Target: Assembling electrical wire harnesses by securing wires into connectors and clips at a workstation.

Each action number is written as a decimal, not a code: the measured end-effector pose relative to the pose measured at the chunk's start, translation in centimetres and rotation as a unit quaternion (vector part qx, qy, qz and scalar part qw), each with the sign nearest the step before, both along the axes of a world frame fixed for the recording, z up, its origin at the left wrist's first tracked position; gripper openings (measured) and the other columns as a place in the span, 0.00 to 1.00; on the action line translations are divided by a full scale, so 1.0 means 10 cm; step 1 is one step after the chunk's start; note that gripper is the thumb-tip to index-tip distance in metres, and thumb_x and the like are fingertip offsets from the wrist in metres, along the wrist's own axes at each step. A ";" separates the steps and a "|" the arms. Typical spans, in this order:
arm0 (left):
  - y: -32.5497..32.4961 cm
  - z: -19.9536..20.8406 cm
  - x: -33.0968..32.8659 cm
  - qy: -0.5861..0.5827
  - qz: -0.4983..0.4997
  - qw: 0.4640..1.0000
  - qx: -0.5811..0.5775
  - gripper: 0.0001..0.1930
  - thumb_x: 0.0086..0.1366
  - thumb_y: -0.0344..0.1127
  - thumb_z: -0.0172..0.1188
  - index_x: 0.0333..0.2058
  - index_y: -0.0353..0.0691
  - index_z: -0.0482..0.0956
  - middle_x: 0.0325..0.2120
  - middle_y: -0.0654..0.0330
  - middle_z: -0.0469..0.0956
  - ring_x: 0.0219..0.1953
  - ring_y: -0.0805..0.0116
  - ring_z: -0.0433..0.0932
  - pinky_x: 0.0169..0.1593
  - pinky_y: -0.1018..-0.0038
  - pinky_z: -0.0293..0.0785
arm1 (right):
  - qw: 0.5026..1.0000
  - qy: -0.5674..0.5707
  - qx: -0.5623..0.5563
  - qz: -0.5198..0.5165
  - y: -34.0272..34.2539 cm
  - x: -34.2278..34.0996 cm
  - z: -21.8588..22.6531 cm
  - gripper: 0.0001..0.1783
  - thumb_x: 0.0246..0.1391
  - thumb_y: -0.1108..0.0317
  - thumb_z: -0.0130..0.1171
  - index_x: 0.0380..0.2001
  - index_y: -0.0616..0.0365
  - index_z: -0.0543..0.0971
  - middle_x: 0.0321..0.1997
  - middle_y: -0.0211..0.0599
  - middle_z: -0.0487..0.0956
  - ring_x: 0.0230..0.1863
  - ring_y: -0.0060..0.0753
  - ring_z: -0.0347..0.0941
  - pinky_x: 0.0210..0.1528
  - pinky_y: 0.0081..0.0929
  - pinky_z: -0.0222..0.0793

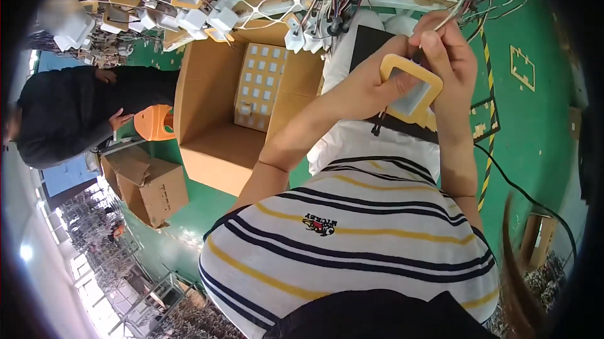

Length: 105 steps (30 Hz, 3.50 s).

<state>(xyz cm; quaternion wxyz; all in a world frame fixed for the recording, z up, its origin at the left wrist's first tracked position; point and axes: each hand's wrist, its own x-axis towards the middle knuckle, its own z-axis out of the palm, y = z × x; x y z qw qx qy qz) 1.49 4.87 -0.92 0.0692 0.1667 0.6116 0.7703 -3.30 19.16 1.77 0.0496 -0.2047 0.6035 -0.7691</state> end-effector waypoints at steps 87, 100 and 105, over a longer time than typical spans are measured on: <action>-0.02 1.34 0.12 0.124 -0.030 0.969 0.214 0.14 0.71 0.46 0.45 0.31 0.44 0.60 0.15 0.68 0.56 0.11 0.84 0.49 0.11 0.87 0.46 | 0.704 0.403 0.240 -0.533 0.26 -0.74 0.07 0.15 0.53 0.67 0.60 0.39 0.63 0.70 0.25 0.34 0.72 0.24 0.33 0.69 0.30 0.27 0.66; -1.28 0.69 -0.45 0.365 0.552 0.559 -0.499 0.45 0.48 0.31 0.71 0.61 0.32 0.54 0.56 0.41 0.57 0.58 0.42 0.57 0.60 0.58 0.56 | 0.908 0.194 0.314 -0.198 0.49 -1.48 -0.90 0.21 0.56 0.56 0.59 0.42 0.64 0.74 0.21 0.20 0.64 0.23 0.17 0.60 0.25 0.19 0.58; -0.16 0.07 -0.20 0.227 0.295 0.903 -0.213 0.28 0.59 0.27 0.57 0.58 0.34 0.60 0.54 0.50 0.64 0.57 0.59 0.64 0.61 0.67 0.58 | 0.989 -0.052 0.072 0.117 0.21 -0.65 -0.09 0.16 0.63 0.56 0.47 0.31 0.56 0.75 0.17 0.18 0.60 0.16 0.12 0.50 0.19 0.13 0.45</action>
